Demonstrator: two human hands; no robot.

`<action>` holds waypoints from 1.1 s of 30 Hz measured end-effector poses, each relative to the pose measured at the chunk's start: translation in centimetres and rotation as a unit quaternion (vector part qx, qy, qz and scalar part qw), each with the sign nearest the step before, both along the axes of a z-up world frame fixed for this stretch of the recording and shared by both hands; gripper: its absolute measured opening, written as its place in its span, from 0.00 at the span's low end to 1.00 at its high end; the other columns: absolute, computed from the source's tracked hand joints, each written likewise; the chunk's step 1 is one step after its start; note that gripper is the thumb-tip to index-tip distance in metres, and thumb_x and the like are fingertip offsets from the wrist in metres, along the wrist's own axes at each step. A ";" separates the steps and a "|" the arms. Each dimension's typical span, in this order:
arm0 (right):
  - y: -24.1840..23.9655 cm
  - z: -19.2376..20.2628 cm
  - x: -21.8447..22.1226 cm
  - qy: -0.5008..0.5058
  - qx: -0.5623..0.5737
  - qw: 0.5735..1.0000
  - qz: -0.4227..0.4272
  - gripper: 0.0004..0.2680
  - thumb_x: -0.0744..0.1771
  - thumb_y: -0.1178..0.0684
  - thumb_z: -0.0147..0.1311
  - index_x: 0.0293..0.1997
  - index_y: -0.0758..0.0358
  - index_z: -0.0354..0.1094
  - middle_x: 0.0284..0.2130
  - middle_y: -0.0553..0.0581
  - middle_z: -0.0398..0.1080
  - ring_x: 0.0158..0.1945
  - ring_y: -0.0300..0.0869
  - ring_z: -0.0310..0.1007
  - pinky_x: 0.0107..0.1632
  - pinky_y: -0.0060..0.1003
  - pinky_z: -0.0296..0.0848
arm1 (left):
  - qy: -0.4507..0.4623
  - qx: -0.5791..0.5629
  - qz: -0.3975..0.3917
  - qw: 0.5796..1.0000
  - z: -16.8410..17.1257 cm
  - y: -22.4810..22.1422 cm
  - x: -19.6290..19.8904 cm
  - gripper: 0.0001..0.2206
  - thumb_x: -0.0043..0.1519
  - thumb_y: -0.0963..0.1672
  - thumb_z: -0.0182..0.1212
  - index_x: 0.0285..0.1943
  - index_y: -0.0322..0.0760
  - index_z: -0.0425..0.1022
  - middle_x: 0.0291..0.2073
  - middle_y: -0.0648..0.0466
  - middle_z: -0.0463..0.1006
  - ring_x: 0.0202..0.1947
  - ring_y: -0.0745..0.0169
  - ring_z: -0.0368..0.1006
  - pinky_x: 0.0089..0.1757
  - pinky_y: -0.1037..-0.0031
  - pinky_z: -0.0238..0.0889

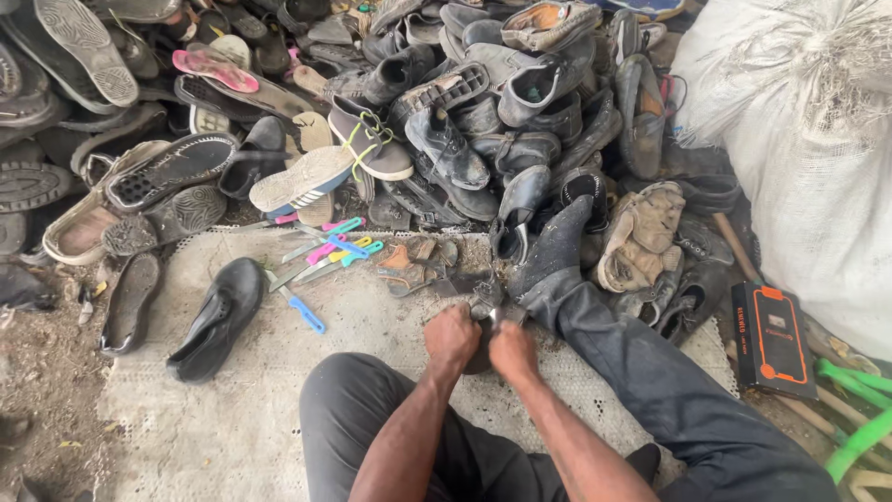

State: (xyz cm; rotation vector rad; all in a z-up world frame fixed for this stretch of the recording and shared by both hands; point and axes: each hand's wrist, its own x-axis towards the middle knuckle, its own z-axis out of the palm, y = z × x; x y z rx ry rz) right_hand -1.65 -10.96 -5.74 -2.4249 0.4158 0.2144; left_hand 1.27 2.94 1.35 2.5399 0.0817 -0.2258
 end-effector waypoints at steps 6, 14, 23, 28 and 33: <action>0.7 -1.8 -5.2 -0.073 0.088 0.992 0.046 0.11 0.63 0.57 0.49 0.46 0.65 0.75 0.32 0.76 0.73 0.38 0.65 0.76 0.41 0.55 0.75 | -0.014 -0.025 0.093 0.995 -0.8 1.5 0.8 0.09 0.53 0.45 0.61 0.37 0.37 0.78 0.35 0.40 0.82 0.40 0.35 0.78 0.45 0.50 0.70; 2.3 2.9 -2.9 -0.024 0.133 0.986 0.095 0.10 0.63 0.58 0.49 0.43 0.67 0.76 0.35 0.75 0.75 0.42 0.62 0.78 0.44 0.52 0.75 | -0.164 -0.088 0.139 0.973 -1.0 2.6 -0.6 0.06 0.55 0.44 0.59 0.37 0.43 0.81 0.32 0.45 0.82 0.35 0.41 0.80 0.40 0.53 0.71; 2.9 8.5 -1.4 0.086 0.060 0.979 0.175 0.09 0.64 0.58 0.50 0.43 0.70 0.76 0.37 0.73 0.75 0.45 0.61 0.79 0.47 0.49 0.74 | -0.281 -0.067 0.054 0.956 -0.3 3.0 -2.0 0.16 0.45 0.40 0.61 0.44 0.39 0.80 0.32 0.45 0.81 0.34 0.38 0.77 0.37 0.52 0.68; -2.4 11.2 -6.1 0.189 0.202 0.938 0.211 0.11 0.70 0.55 0.50 0.40 0.76 0.75 0.32 0.76 0.72 0.28 0.60 0.71 0.36 0.57 0.67 | -0.266 -0.038 0.342 0.900 -2.6 6.5 1.5 0.07 0.55 0.41 0.63 0.40 0.36 0.80 0.30 0.41 0.80 0.32 0.40 0.75 0.38 0.56 0.68; -6.8 14.6 -11.0 0.142 0.099 0.984 0.036 0.16 0.68 0.53 0.49 0.64 0.48 0.69 0.30 0.71 0.77 0.33 0.54 0.77 0.41 0.49 0.75 | -0.246 -0.199 0.410 0.855 -1.0 12.0 4.2 0.08 0.60 0.43 0.59 0.42 0.33 0.79 0.31 0.40 0.81 0.31 0.40 0.78 0.37 0.53 0.68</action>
